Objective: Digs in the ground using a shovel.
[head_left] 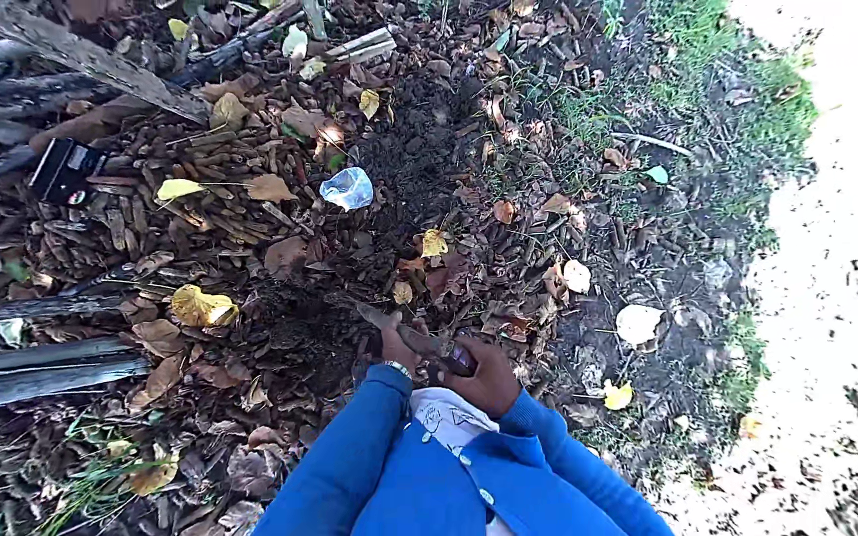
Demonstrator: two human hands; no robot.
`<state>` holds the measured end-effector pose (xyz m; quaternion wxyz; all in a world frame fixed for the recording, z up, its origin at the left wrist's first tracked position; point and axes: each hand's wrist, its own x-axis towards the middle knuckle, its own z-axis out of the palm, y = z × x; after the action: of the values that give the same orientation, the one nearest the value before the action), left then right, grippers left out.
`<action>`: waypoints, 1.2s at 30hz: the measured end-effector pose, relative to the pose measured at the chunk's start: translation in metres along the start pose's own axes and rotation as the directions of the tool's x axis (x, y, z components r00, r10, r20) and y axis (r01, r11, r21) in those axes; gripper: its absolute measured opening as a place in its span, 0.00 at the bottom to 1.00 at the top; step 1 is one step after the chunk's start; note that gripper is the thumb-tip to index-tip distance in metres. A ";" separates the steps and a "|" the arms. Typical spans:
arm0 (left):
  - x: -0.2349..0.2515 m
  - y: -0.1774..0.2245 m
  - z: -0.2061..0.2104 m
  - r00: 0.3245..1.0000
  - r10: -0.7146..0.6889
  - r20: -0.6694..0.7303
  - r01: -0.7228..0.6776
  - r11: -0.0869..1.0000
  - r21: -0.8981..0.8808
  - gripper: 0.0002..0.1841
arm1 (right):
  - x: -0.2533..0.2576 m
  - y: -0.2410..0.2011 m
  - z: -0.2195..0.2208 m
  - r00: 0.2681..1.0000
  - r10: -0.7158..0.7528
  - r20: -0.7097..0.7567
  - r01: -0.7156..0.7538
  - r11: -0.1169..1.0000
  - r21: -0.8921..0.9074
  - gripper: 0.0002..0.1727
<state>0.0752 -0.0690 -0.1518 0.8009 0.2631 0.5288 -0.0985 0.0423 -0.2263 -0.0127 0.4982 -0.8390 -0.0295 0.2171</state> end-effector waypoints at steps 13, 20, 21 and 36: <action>0.023 -0.014 0.017 0.987 0.077 0.140 -0.149 0.762 0.630 0.13 | -0.015 0.141 -0.150 0.989 0.130 0.073 -0.133 0.990 0.037 0.26; 0.034 -0.001 0.032 0.997 -0.031 0.071 -0.014 0.827 0.562 0.13 | -0.077 0.233 -0.205 0.781 0.574 -0.246 -0.577 0.814 0.065 0.26; 0.037 -0.003 0.039 0.998 -0.037 0.059 -0.002 0.828 0.560 0.13 | -0.083 0.243 -0.207 0.767 0.593 -0.245 -0.591 0.802 0.089 0.25; 0.130 -0.020 0.242 0.993 -0.068 -0.094 0.086 0.977 0.198 0.07 | 0.175 0.215 -0.351 0.856 0.517 0.028 -0.500 0.840 -0.213 0.25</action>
<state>0.3135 -0.1976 -0.2016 0.7420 0.3263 0.5602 -0.1708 0.3028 -0.5770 -0.1101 0.3352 -0.8520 0.1517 0.3725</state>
